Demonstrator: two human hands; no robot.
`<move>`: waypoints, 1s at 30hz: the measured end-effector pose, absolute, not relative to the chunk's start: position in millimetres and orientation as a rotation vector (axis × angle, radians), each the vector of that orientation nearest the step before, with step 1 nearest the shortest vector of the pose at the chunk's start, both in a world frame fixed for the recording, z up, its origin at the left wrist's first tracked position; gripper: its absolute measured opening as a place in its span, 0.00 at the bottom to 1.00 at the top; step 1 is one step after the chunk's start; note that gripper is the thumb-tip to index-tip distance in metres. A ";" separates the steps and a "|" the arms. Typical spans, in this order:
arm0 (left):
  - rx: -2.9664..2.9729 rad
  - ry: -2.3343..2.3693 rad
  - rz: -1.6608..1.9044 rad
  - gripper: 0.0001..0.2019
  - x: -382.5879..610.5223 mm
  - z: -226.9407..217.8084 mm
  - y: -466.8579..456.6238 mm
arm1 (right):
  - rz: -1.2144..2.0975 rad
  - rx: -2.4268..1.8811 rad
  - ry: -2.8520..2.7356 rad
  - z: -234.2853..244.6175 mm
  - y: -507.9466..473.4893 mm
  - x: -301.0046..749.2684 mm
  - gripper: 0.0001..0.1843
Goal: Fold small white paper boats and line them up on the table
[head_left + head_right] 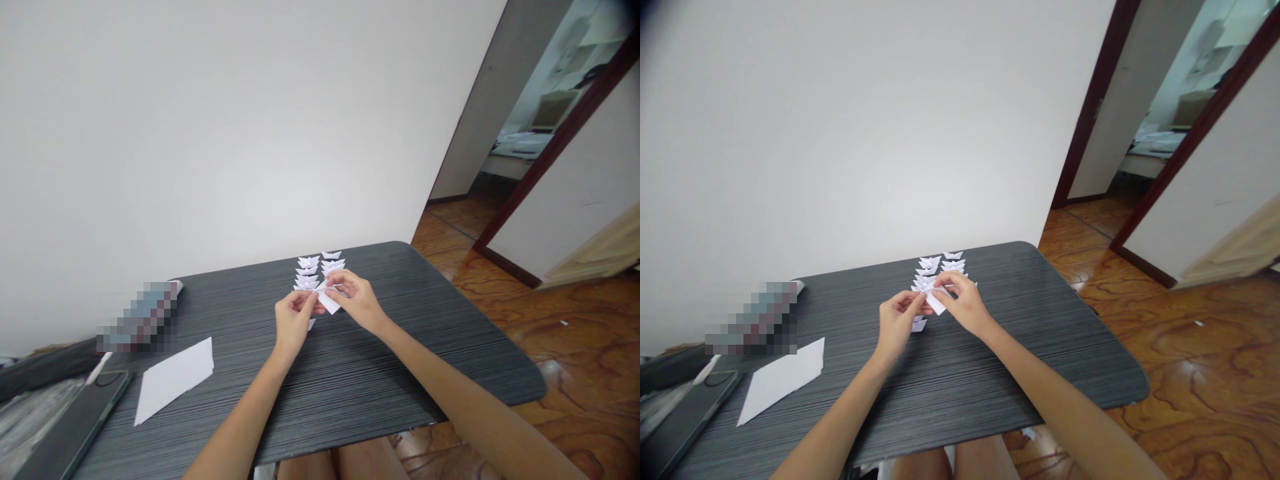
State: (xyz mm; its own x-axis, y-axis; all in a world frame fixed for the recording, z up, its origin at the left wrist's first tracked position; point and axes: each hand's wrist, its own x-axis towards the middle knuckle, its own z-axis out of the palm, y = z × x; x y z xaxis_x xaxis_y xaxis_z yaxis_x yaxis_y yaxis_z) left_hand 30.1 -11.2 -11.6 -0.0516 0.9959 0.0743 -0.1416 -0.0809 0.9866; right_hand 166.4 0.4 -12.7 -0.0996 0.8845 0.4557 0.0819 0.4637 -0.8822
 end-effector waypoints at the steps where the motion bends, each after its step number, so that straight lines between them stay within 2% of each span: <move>1: 1.129 1.081 1.355 0.12 31.2 -11.9 -11.9 | 0.967 -0.871 -1.508 -12.8 1.9 166.9 0.07; 3: 1.120 1.058 1.339 0.12 33.1 -12.1 -13.4 | 1.108 -0.860 -1.519 -12.9 3.8 168.0 0.10; 5: 1.103 1.050 1.324 0.12 34.5 -11.9 -14.6 | 1.092 -0.881 -1.569 -12.8 3.8 168.9 0.09; 9: 1.028 1.027 1.305 0.12 34.6 -10.0 -15.1 | 0.862 -0.928 -1.650 -10.6 0.7 171.4 0.07; 18: 0.835 0.836 1.130 0.09 26.7 -4.9 -10.3 | 0.429 -0.769 -1.964 -1.5 0.4 182.7 0.10; 30: 0.771 0.815 1.031 0.06 20.3 -2.9 -8.0 | 0.488 -0.659 -2.108 2.8 -0.4 190.2 0.13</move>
State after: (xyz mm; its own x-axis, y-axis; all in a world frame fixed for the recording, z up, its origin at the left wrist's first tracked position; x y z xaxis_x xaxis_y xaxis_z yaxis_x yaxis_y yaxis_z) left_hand 20.3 -8.0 -2.9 0.2916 0.9337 -0.2078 -0.4177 0.3198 0.8504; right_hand 190.2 -0.4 2.8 -0.4984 0.6108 0.6153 0.2786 0.7849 -0.5535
